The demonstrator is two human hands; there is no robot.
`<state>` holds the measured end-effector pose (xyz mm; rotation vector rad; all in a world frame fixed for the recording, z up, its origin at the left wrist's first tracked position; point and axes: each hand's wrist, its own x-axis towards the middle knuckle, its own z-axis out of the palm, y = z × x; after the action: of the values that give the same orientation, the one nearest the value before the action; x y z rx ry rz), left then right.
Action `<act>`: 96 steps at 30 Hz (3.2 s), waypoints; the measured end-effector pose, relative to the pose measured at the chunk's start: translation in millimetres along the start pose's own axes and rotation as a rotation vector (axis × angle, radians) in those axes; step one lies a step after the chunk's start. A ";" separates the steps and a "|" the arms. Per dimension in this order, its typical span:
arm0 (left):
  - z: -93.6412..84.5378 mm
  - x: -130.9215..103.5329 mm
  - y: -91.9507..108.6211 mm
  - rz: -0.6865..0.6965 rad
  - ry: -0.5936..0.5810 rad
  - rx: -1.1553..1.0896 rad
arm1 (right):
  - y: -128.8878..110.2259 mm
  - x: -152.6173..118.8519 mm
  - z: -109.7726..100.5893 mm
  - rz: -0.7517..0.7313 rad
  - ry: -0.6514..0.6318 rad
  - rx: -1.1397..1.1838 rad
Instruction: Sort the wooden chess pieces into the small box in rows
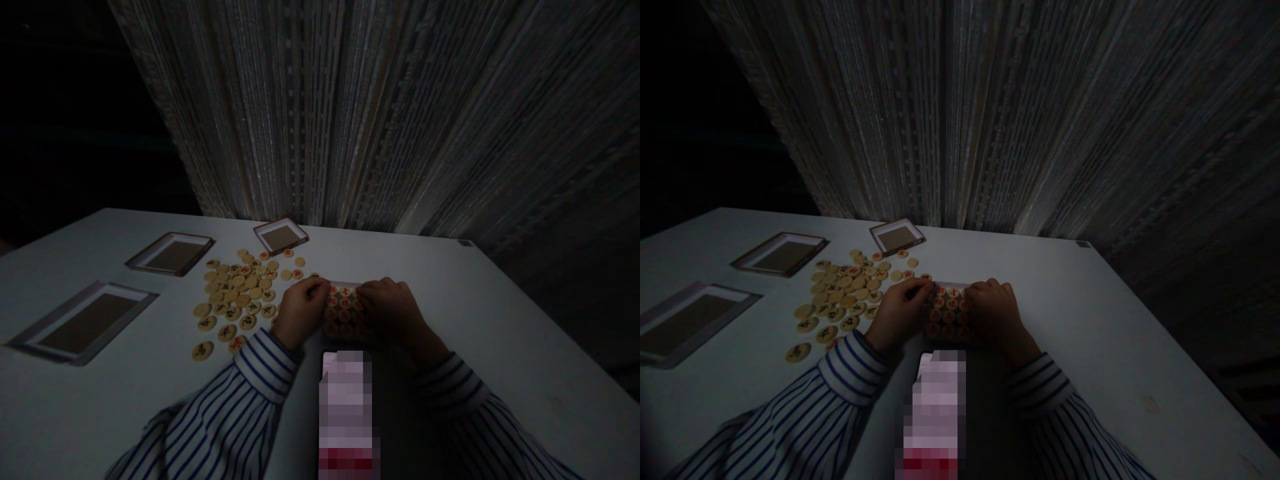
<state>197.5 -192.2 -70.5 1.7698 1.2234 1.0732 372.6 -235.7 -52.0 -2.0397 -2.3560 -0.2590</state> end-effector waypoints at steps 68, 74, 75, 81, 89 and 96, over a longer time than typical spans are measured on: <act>2.2 -0.3 -3.7 -0.002 -0.007 -0.017 | 0.4 1.4 -6.3 0.054 -0.012 -0.034; 0.2 -0.3 -1.9 0.003 0.002 -0.004 | 4.7 -0.4 -6.9 0.049 0.055 -0.004; 0.2 0.1 -2.7 0.007 0.012 -0.007 | 5.6 -0.9 -7.2 0.055 0.085 0.009; 0.0 1.7 -7.1 0.013 0.084 -0.040 | 9.3 -2.2 -4.2 0.125 0.343 0.053; -2.9 2.2 -2.5 -0.002 0.109 -0.062 | 8.8 -2.5 -3.9 0.148 0.467 0.098; -3.1 3.3 -2.3 -0.011 0.115 -0.088 | 9.7 -3.0 -0.3 0.125 0.404 0.106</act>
<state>194.4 -188.1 -70.6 1.6524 1.2331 1.2184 382.6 -237.4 -50.9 -1.8656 -1.9541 -0.4799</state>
